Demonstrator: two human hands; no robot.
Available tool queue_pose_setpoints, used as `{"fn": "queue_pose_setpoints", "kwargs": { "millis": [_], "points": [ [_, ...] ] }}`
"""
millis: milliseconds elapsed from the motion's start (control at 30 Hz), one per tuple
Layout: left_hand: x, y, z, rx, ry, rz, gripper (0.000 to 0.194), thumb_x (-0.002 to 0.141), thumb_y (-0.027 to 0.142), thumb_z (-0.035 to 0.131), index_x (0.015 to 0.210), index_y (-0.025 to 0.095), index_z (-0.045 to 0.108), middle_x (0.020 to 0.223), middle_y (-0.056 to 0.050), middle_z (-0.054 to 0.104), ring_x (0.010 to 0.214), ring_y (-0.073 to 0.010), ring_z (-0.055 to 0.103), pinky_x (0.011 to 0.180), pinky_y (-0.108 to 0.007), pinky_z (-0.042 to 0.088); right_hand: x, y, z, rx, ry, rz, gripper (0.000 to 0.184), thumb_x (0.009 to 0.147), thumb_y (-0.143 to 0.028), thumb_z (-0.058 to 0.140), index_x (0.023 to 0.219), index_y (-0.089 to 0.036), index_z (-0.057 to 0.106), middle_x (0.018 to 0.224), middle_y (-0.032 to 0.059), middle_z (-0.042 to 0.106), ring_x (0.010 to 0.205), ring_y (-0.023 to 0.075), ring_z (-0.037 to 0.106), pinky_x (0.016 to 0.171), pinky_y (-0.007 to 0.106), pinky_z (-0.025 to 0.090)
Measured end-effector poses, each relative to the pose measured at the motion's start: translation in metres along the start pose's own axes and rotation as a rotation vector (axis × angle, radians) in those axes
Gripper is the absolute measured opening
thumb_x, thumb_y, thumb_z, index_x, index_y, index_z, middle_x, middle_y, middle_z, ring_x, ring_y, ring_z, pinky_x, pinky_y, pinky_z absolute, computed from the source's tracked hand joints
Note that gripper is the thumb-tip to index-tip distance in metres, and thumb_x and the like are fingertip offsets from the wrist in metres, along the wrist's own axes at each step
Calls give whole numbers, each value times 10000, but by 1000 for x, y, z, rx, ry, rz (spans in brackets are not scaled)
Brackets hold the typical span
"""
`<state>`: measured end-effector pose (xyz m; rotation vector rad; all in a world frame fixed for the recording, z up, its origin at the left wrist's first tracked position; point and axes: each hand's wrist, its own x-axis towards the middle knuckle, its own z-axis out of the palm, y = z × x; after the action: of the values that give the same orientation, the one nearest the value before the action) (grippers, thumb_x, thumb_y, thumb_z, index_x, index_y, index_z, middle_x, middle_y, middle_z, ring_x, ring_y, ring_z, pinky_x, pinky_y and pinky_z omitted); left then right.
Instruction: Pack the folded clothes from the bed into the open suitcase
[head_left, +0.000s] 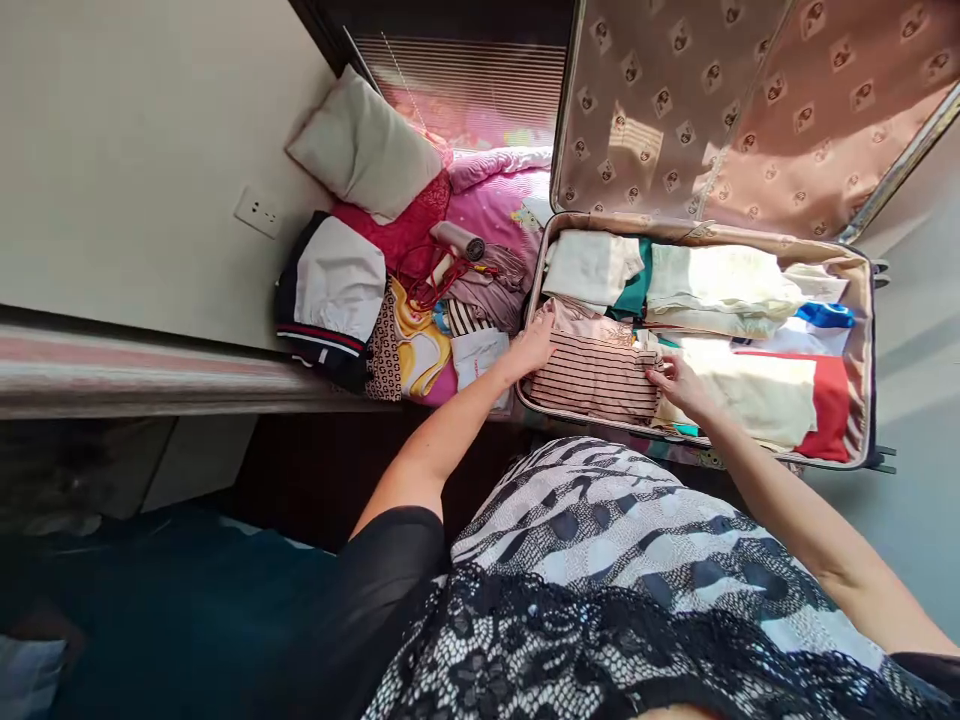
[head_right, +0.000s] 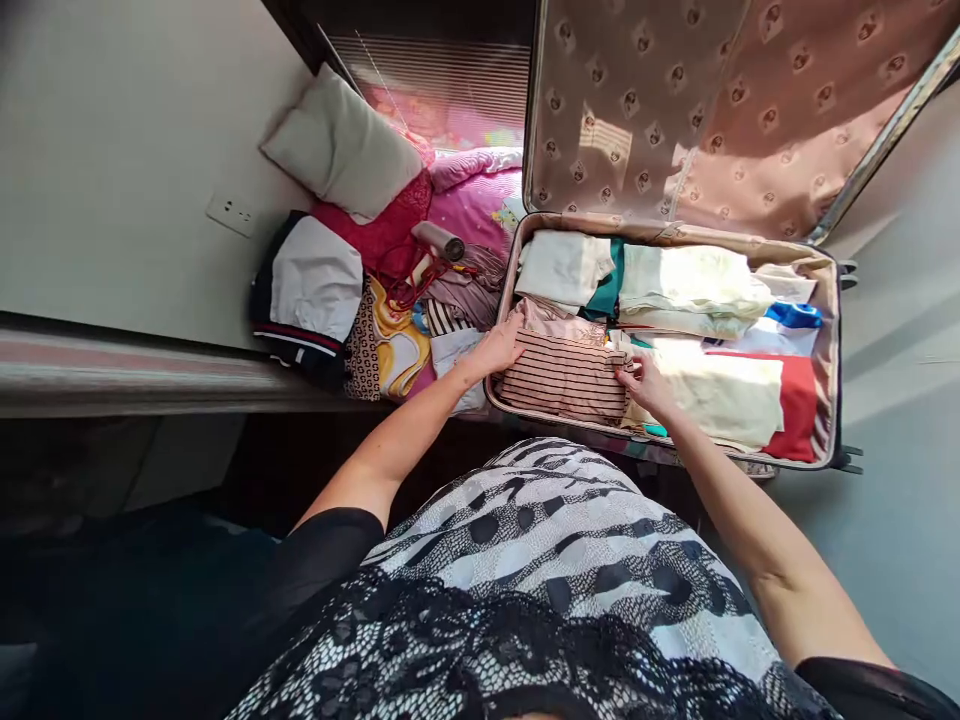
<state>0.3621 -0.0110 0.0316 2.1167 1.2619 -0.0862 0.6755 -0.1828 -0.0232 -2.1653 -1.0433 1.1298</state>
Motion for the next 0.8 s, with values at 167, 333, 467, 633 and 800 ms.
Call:
{"fn": "queue_pose_setpoints", "kwargs": {
  "millis": [167,333,467,633,800],
  "points": [
    [-29,17,30,314,48,228,1052,886,355,904,1778,206,365,1888,-231,76,1747,-498,-3,1391,-703,78,-9,2,-10,-522,111,-523,789,968,-605,660,1666,-266,515,1701,230,477,1511,444,501,1156,646,500],
    [-17,8,87,187,-233,95,1070,921,523,856,1807,351,281,1902,-161,-61,1704,-582,-143,1265,-905,45,-7,-3,24,-916,-169,-629,732,997,-545,659,1699,-397,512,1849,156,290,1671,529,228,1185,772,396],
    [-6,7,118,90,-218,27,1088,926,550,827,1809,394,210,1897,-101,-156,1690,-565,-221,1246,-917,-22,1,11,46,-995,-233,-607,683,1040,-529,562,1701,-361,525,1841,189,297,1662,541,254,1148,807,417],
    [-21,1,110,-53,-145,125,1014,903,451,870,1780,334,375,1901,-176,37,1725,-556,-66,1280,-898,71,1,12,32,-1026,-147,-688,621,1053,-552,499,1641,-375,591,1754,191,454,1617,533,348,1126,820,422],
    [-62,-74,93,-588,364,-26,468,1049,304,671,1505,199,687,1597,-209,618,1482,-347,623,1238,-504,523,0,-30,18,-979,-3,-707,697,1038,-571,516,1694,-334,504,1678,219,515,1573,538,404,1113,777,451]
  ]
}}
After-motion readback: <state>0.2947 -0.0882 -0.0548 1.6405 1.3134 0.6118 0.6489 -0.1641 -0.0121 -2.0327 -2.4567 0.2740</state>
